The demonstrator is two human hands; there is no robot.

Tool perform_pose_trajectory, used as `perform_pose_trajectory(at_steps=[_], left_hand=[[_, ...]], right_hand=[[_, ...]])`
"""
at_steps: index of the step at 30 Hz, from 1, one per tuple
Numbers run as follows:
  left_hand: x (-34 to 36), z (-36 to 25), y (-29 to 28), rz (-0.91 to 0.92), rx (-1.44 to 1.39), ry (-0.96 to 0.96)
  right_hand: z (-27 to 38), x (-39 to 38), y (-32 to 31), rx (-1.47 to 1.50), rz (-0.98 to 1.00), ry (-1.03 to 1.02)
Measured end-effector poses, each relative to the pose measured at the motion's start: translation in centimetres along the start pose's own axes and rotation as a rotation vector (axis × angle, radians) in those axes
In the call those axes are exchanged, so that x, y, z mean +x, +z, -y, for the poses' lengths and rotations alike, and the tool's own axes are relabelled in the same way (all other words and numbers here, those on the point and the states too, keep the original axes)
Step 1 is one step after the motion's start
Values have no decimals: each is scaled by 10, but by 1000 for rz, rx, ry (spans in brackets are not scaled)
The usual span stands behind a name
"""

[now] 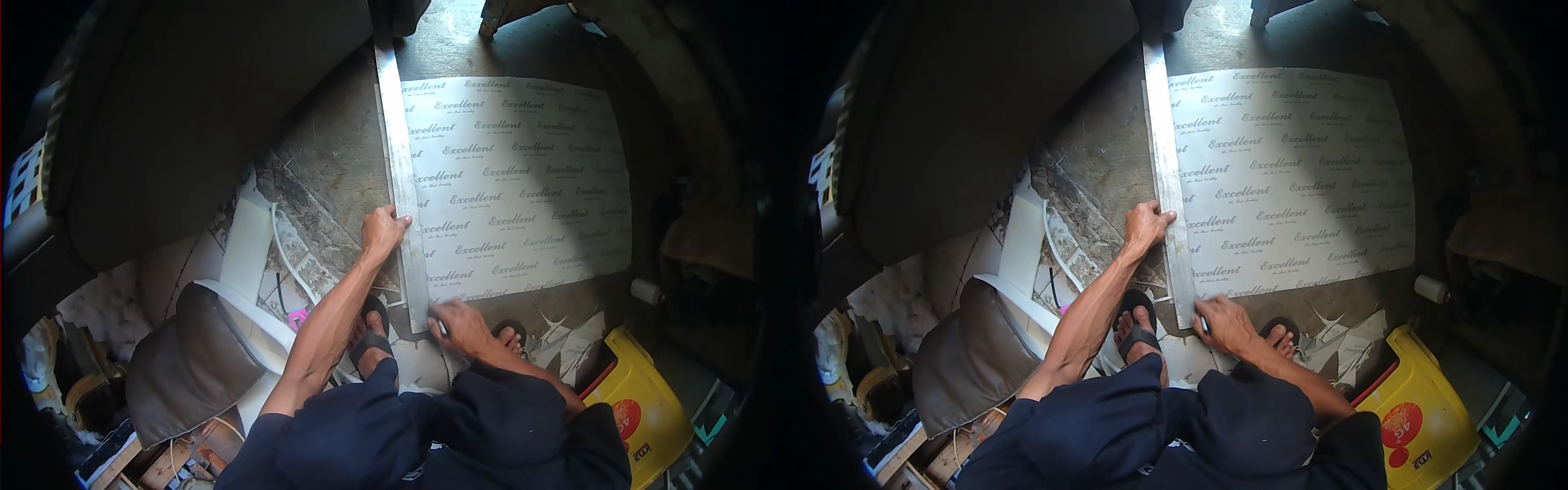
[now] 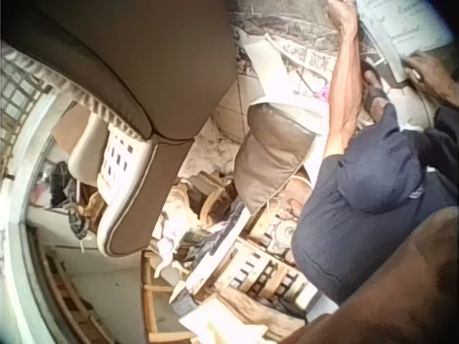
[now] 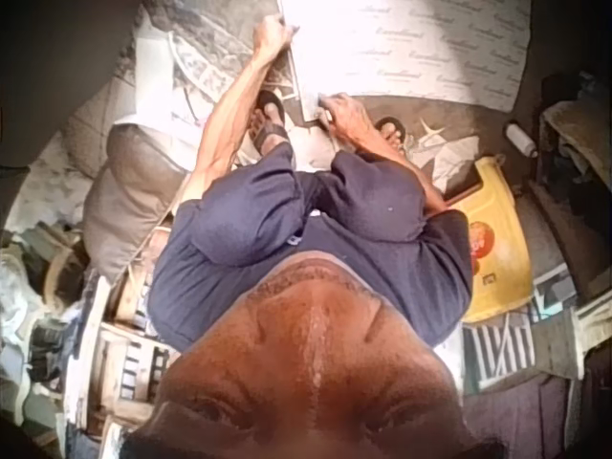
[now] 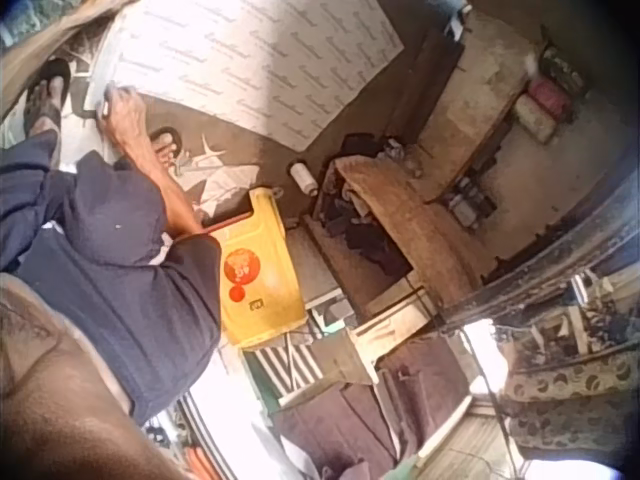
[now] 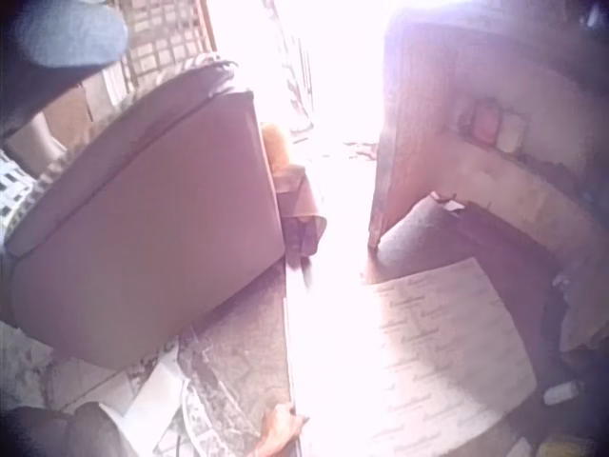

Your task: The person handles an upholstery cushion, then uses a yellow tape measure to measure a sheet of fabric on the floor. They use a metal straight edge to mark the fabric with a pen and then cut the fabric with scissors.

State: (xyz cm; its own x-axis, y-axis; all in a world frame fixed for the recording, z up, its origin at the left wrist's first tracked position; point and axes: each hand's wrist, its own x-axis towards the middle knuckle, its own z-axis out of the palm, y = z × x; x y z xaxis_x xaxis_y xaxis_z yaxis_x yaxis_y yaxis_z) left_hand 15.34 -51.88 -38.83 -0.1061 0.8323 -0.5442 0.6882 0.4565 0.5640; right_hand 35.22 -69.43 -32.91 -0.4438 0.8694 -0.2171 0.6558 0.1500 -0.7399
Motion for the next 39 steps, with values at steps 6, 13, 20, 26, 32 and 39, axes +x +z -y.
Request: perform_pose_trajectory(at_steps=[6,13,20,26,32,39], left_hand=[[33,38,-15,-200,-165,144],[102,163,-147,-690,169,184],[45,126,-88,-680,172,66],[-8,75,-37,-473,105,-20],[-57,38,25,-384,83,-68],[-92,-33,104,-253,-29,-174]], right_hand=[[1,-62,-33,-55,-144,207],[-82,-106,-94,-144,-622,474],[-127,-223,-108,-254,-616,821],[-52,-186,-230,-250,-652,494],[100,-102,-486,-829,-1504,-474],[92,-141,-843,-1353,-1549,136]])
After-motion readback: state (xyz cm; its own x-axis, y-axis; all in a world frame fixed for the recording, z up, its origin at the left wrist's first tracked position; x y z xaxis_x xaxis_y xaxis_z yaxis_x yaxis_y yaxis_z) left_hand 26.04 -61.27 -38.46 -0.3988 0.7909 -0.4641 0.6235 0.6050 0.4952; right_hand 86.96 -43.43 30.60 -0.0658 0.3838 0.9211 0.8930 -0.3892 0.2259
